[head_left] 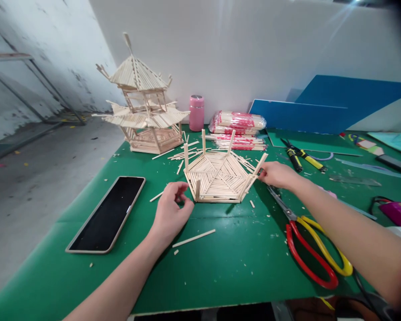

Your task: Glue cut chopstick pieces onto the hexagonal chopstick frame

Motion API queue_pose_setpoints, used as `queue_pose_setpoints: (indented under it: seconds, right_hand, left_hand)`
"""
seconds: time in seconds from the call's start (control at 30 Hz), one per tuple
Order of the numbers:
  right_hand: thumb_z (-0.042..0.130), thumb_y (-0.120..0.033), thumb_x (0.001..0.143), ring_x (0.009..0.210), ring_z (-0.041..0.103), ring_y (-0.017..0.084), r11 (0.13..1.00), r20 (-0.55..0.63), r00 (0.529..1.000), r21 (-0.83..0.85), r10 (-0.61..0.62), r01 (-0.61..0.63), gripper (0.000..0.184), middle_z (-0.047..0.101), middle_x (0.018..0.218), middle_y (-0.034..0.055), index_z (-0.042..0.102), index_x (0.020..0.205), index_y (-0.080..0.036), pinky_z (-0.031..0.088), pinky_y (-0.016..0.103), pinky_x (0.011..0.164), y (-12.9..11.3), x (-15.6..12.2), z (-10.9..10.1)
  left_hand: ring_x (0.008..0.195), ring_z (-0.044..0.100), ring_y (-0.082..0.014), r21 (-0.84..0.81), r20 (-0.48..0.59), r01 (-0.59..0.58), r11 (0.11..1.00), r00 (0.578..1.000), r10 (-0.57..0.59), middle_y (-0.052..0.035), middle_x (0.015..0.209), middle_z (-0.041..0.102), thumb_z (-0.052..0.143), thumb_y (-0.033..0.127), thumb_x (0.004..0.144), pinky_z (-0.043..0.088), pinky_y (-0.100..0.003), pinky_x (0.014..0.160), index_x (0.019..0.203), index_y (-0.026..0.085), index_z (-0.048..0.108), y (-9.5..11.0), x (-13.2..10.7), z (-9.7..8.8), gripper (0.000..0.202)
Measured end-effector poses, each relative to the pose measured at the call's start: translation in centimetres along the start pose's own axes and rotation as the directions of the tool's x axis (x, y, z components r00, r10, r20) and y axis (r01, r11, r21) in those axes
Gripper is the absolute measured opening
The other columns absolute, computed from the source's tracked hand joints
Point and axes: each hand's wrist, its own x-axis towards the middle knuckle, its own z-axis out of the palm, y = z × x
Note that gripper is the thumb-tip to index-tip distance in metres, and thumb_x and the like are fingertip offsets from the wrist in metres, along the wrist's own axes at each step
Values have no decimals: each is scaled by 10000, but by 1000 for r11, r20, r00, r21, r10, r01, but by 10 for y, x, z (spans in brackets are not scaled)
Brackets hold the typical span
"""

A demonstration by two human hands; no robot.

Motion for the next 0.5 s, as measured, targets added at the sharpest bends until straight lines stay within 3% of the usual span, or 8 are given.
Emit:
queue_pose_setpoints:
  seconds: [0.07,0.13,0.23,0.27,0.33,0.4,0.5]
  right_hand:
    - [484,-297,857,920,557,172,1000,-6,1000,7,-8,8,262,541,1110,63,523,1090,-183,473,365,769,0,-1,0]
    - [485,-296,856,913,559,170,1000,-15,1000,19,-18,18,261,544,1103,63,524,1087,-181,475,362,763,-1,-3,0]
    - [484,-296,857,892,566,164,999,-41,999,42,-32,34,261,551,1088,62,524,1085,-175,481,355,748,1,-6,-4]
    - [483,-297,858,886,567,162,998,-57,998,48,-34,37,260,553,1082,61,524,1083,-174,482,353,744,3,-7,-6]
    - [478,-299,860,880,568,160,998,-95,995,54,-30,35,256,557,1074,60,528,1077,-173,481,352,743,8,-9,-11]
    - [476,-301,861,881,567,161,998,-129,992,54,-15,22,255,559,1070,59,529,1073,-172,479,355,747,14,-9,-17]
    - [477,-300,860,897,563,165,999,-154,988,49,12,-5,259,552,1086,62,526,1080,-174,476,362,757,20,-6,-24]
  left_hand:
    - [636,503,-139,49,-21,-6,999,1000,7,-10,736,521,476,135,692,425,-279,600,816,166,485,5,-9,-11,128]
    - [687,505,-158,173,121,-165,971,982,146,-18,733,520,470,183,745,417,-293,630,732,180,487,10,-20,-20,22]
    - [776,507,-198,296,470,-451,842,836,283,-45,825,559,449,233,806,404,-351,692,841,189,542,14,-35,-26,109]
    - [761,506,-202,332,556,-519,788,782,281,-44,808,563,415,207,826,398,-363,691,830,192,552,15,-38,-25,138]
    - [721,502,-202,399,648,-608,686,717,258,-45,779,566,358,122,836,389,-368,668,785,188,560,15,-41,-21,218]
    - [685,494,-194,439,679,-646,624,694,240,-48,760,564,342,67,822,384,-353,642,744,179,555,16,-40,-17,253]
    - [671,485,-182,452,671,-648,613,700,245,-49,757,558,356,52,815,379,-329,632,731,171,547,17,-36,-13,240]
